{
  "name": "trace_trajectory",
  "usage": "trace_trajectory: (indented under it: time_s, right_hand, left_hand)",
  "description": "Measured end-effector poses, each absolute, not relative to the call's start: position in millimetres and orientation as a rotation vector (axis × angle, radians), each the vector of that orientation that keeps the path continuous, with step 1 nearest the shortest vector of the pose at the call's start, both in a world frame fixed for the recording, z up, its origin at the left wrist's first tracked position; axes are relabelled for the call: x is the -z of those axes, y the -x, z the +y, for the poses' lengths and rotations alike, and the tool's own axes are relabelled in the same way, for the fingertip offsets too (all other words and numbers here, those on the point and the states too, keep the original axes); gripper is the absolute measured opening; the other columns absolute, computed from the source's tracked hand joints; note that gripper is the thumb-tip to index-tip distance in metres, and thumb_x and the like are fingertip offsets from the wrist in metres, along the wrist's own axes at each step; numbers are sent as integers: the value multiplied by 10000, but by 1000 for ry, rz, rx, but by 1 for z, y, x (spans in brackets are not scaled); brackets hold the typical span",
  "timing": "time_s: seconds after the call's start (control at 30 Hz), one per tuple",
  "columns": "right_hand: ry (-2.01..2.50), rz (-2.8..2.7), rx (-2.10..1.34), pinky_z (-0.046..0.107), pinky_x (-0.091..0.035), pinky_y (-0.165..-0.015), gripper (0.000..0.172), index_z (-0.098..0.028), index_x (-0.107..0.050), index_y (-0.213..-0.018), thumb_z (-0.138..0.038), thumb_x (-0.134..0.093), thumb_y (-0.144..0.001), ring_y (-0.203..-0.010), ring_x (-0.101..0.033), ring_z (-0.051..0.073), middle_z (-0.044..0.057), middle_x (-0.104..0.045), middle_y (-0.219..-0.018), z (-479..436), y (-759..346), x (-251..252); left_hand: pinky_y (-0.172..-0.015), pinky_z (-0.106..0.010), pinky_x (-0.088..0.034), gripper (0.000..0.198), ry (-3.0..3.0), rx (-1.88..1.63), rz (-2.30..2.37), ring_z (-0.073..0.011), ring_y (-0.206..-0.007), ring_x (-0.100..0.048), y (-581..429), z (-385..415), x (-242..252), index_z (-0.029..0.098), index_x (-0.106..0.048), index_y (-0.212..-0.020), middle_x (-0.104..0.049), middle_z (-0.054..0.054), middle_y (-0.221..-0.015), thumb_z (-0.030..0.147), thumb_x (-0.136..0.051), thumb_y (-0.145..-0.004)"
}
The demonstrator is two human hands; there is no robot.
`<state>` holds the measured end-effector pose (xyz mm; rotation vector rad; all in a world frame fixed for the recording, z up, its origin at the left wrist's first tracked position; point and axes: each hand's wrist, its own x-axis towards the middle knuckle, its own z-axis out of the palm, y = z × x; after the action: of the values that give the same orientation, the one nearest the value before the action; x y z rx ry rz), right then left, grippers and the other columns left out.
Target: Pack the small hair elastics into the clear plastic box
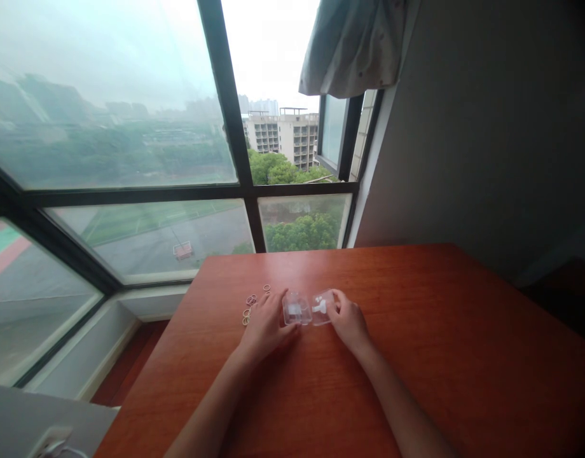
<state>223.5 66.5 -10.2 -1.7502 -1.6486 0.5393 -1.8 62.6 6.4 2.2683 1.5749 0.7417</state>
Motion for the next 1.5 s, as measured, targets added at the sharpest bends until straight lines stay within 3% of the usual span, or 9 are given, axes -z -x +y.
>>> trace_trajectory:
  time_s: [0.13,0.3,0.43,0.6,0.9,1.13,1.23,1.33,1.5]
  right_hand:
    - [1745,-1646,-560,263,-434,-636,448,-163,-556,-1256,-345,-479,-854,-686,-643,195,12,-677,-673,67,-225,9]
    - [1511,-1623,-703,269,-492,-709,480,-188,-525,-1278,-317,-543,-816,-731,-637,164,35,-710,-932,67,-224,11]
    - [1558,-1835,-501,317,-484,-814,291,-216,-661,-1074,-217,-528,-815,-849,-606,195,53,-693,-953,67,-222,12]
    - [1565,-2008,-306,333,-468,-830,219,-253,-706,-877,-194,-495,-864,-920,-547,222,64,-646,-936,64,-216,10]
    - [1454,-2198,-265,385,-396,-940,277,-236,-631,-1121,-226,-504,-875,-1101,-494,240,69,-615,-1185,52,-189,1]
    - [1300,-2297,-317,456,-248,-1100,498,-206,-457,-1364,-227,-485,-868,-1310,-359,262,75,-493,-1399,56,-183,9]
    - [1308,-2189,-329,387,-327,-1052,418,-177,-514,-1294,-192,-446,-882,-1217,-455,234,95,-554,-1316,56,-187,10]
    - [1340,-2108,-371,299,-417,-903,282,-180,-599,-1127,-200,-426,-906,-1015,-566,197,84,-657,-1097,52,-192,6]
    - [1474,-2237,-390,256,-375,-666,257,-213,-626,-785,-240,-414,-929,-751,-609,162,31,-691,-810,44,-195,1]
  left_hand:
    - [-1054,-469,-291,721,-2289,-686,1820,-337,-1252,-418,4,64,-5,212,-438,-1369,-487,-134,-1368,383,-698,-719]
    - [-1005,-448,-345,521,-2345,-707,1816,-296,-1125,-494,7,65,-8,233,-550,-1260,-501,-113,-1294,334,-653,-759]
    - [-935,-416,-395,336,-2355,-749,1806,-256,-1000,-528,5,66,-12,250,-637,-1128,-534,-90,-1189,276,-605,-794]
    - [-911,-430,-390,334,-2337,-746,1853,-292,-1028,-514,10,68,-15,239,-636,-1140,-565,-106,-1142,286,-577,-814]
    - [-883,-425,-390,349,-2305,-619,2073,-315,-1064,-505,40,73,-19,219,-607,-1173,-603,-114,-1133,295,-539,-838]
    - [-914,-420,-408,441,-2331,-672,2119,-315,-1112,-506,38,71,-24,214,-534,-1267,-536,-128,-1273,300,-554,-835]
    - [-935,-415,-408,421,-2337,-842,2049,-306,-1119,-514,27,69,-25,206,-540,-1245,-532,-130,-1266,266,-560,-828]
    - [-855,-331,-448,276,-2352,-875,1760,-232,-993,-581,6,60,-23,213,-577,-1127,-603,-84,-1131,240,-517,-859]
    - [-647,-240,-406,133,-2392,-592,1437,-157,-725,-579,-25,45,-13,210,-578,-832,-634,-25,-814,234,-459,-888]
